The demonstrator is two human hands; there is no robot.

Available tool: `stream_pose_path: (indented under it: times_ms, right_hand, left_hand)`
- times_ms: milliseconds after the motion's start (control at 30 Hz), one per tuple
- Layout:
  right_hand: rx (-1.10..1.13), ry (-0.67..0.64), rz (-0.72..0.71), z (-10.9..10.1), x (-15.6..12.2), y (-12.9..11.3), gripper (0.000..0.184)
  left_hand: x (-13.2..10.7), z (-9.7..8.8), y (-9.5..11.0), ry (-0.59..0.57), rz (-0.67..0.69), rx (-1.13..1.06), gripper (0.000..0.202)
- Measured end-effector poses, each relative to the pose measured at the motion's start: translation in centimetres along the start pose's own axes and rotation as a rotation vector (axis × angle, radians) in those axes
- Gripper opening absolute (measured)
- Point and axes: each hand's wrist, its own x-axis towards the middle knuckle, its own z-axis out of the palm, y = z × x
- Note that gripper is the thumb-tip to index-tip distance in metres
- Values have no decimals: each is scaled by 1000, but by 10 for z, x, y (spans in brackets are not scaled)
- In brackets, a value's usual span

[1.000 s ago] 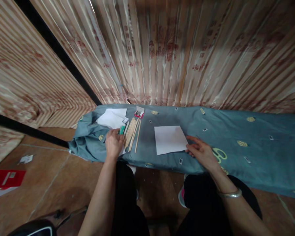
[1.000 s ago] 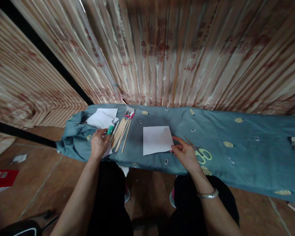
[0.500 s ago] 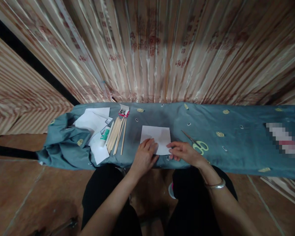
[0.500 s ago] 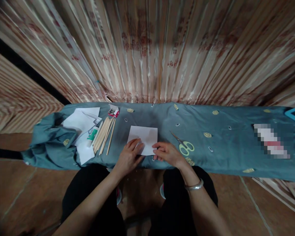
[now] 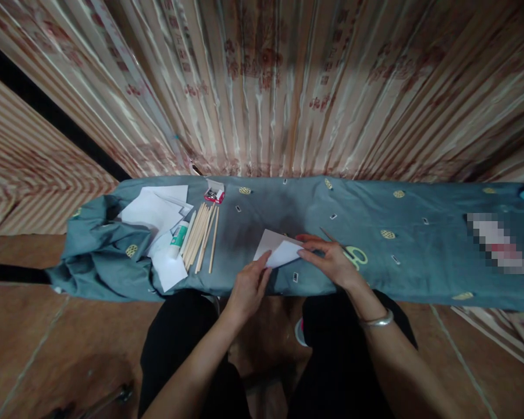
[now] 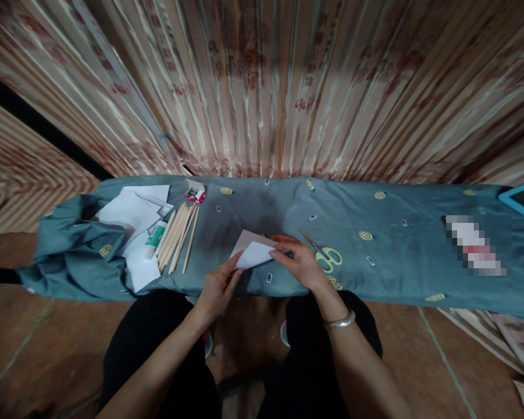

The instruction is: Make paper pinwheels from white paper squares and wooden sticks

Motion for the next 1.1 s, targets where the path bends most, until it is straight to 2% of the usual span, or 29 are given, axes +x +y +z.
stream_pose_path:
  times_ms: [67,167,300,433,567,1100]
  right_hand:
    - [-51,74,5,8,7,6,27]
    - [-151,143,-9,17,17,12,27]
    - [-222,164,-15,26,25,15,25]
    - [-262,183,-6,31,29,18,22]
    - [-273,201,-9,34,30,21,18]
    - [-311,244,-21,41,32,17,14]
  left_hand:
    - [1,-2,0,61,7,49,48]
    - [1,-5,4,99,149,221,51]
    - [-2,3,13,-13,298,424,47]
    - [-8,15,16,-140,291,503,49]
    - [-13,18,15,-196,279,523,58]
    - [-14,21,11,-218,244,535,69]
